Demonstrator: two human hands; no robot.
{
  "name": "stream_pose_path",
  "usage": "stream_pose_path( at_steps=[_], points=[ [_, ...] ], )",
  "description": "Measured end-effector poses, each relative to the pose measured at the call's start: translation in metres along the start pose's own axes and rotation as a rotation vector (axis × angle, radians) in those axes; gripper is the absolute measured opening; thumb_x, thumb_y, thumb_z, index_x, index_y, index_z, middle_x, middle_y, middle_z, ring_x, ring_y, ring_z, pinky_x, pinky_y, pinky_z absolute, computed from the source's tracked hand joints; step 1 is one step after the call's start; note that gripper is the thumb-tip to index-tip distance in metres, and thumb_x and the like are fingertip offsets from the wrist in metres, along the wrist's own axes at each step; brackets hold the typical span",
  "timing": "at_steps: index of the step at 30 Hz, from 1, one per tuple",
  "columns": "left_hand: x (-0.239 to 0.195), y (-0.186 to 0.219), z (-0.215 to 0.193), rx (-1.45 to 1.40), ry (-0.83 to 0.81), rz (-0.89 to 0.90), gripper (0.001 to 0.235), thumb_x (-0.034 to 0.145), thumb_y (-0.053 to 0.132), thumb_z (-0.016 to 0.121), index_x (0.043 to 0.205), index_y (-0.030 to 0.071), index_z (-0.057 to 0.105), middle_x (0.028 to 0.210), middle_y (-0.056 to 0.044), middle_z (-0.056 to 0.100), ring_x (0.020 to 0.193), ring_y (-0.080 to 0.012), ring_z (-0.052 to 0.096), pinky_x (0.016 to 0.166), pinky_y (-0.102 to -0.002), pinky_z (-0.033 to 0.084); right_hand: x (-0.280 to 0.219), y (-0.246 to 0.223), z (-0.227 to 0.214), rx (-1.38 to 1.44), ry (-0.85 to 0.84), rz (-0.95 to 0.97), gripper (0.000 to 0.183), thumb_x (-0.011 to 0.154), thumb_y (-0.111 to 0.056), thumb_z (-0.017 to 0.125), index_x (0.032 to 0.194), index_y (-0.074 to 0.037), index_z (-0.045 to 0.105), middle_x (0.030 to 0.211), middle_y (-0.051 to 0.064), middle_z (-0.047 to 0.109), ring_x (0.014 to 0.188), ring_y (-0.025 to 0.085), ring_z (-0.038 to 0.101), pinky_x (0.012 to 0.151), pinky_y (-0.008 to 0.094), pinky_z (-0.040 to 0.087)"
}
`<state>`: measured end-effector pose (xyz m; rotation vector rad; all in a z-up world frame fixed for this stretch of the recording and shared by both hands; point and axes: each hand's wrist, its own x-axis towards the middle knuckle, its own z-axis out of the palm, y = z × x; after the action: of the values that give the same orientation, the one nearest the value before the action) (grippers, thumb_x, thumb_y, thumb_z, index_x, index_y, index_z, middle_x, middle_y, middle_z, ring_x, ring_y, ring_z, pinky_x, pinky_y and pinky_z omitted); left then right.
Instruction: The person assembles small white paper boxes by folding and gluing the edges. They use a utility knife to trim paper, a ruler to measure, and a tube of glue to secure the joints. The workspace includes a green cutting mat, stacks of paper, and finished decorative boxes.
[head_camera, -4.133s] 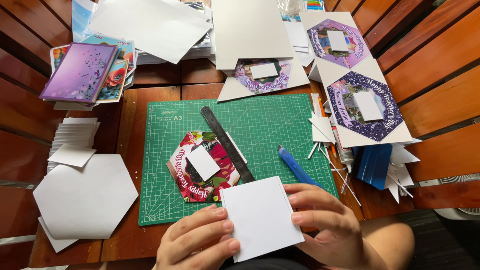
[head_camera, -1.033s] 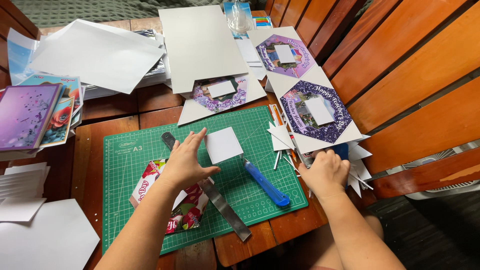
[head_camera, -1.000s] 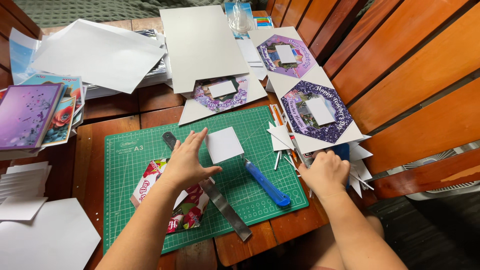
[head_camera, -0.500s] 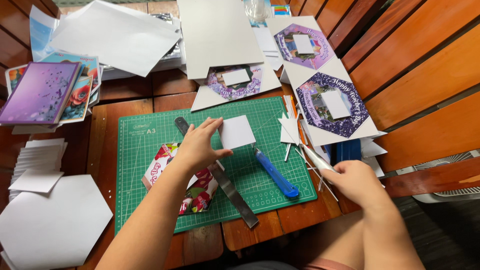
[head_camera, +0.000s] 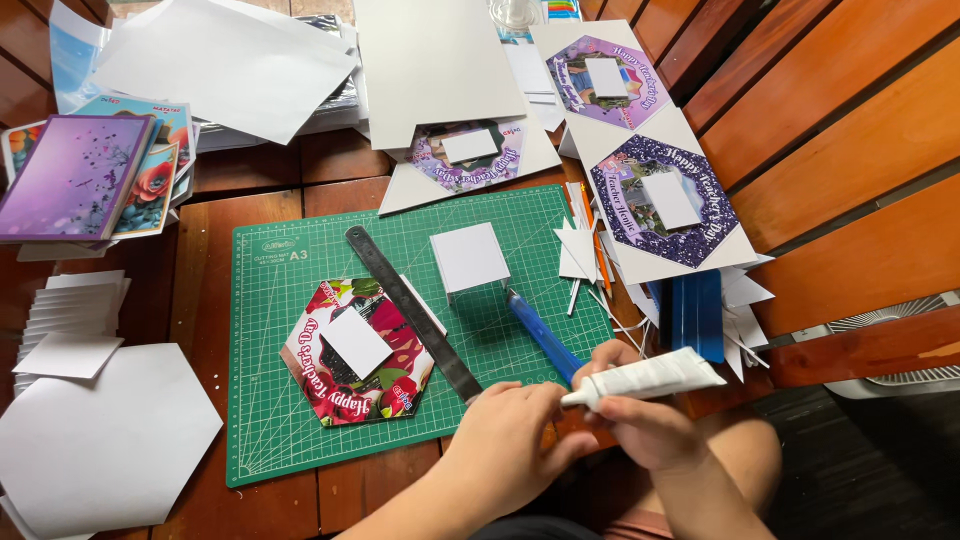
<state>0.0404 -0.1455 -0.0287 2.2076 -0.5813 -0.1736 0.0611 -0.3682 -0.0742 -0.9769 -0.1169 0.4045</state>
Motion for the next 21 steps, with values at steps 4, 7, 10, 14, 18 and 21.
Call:
stream_pose_path(
  at_steps=[4,7,10,14,18,21],
  points=[
    [-0.01,-0.015,0.008,0.231,0.3,0.214,0.013,0.099,0.024,0.063,0.095,0.015,0.057,0.084,-0.003,0.068,0.077,-0.0271,0.067,0.096,-0.048,0.045,0.01,0.023,0.018,0.083,-0.038,0.015,0.034,0.086,-0.019,0.078,0.105,-0.006,0.053,0.083,0.01,0.058,0.066,0.016,0.052,0.055,0.025,0.036],
    [-0.016,-0.011,-0.004,0.361,0.372,0.272,0.017,0.105,0.026,0.056,0.094,0.014,0.056,0.085,-0.003,0.063,0.074,-0.0252,0.061,0.102,-0.05,0.041,0.01,0.033,0.022,0.164,-0.018,0.093,0.031,0.089,-0.019,0.077,0.105,-0.007,0.054,0.069,0.004,0.046,0.059,0.012,0.043,0.05,0.023,0.029],
    [-0.019,-0.018,-0.01,0.452,0.411,0.327,0.02,0.106,0.023,0.051,0.088,0.013,0.054,0.078,-0.002,0.056,0.07,-0.0257,0.055,0.104,-0.05,0.039,0.013,0.038,0.032,0.252,-0.002,0.175,0.029,0.093,-0.031,0.07,0.104,-0.008,0.055,0.064,0.006,0.048,0.045,0.009,0.034,0.041,0.023,0.023],
    [-0.024,-0.023,-0.015,0.477,0.536,0.354,0.034,0.107,0.026,0.049,0.075,0.015,0.049,0.066,-0.002,0.051,0.061,-0.0243,0.051,0.098,-0.044,0.04,0.02,0.036,0.041,0.319,0.14,0.265,0.046,0.099,-0.055,0.057,0.096,-0.009,0.064,0.062,0.02,0.067,0.031,0.01,0.033,0.034,0.024,0.026],
    [-0.026,-0.035,-0.003,0.298,0.586,0.286,0.034,0.109,0.026,0.043,0.078,0.014,0.045,0.066,0.001,0.054,0.057,-0.0231,0.051,0.09,-0.042,0.04,0.021,0.033,0.055,0.089,0.13,0.208,0.033,0.101,-0.036,0.054,0.099,-0.004,0.061,0.038,0.005,0.034,0.031,0.012,0.03,0.039,0.028,0.026],
    [-0.026,-0.046,0.013,-0.205,0.438,-0.068,0.051,0.108,0.047,0.04,0.067,0.018,0.049,0.056,0.003,0.051,0.058,-0.0223,0.051,0.081,-0.036,0.045,0.023,0.027,0.063,-0.105,0.026,-0.134,0.024,0.099,-0.028,0.066,0.102,-0.004,0.069,0.06,0.006,0.055,0.043,0.01,0.046,0.034,0.023,0.032]
  ],
)
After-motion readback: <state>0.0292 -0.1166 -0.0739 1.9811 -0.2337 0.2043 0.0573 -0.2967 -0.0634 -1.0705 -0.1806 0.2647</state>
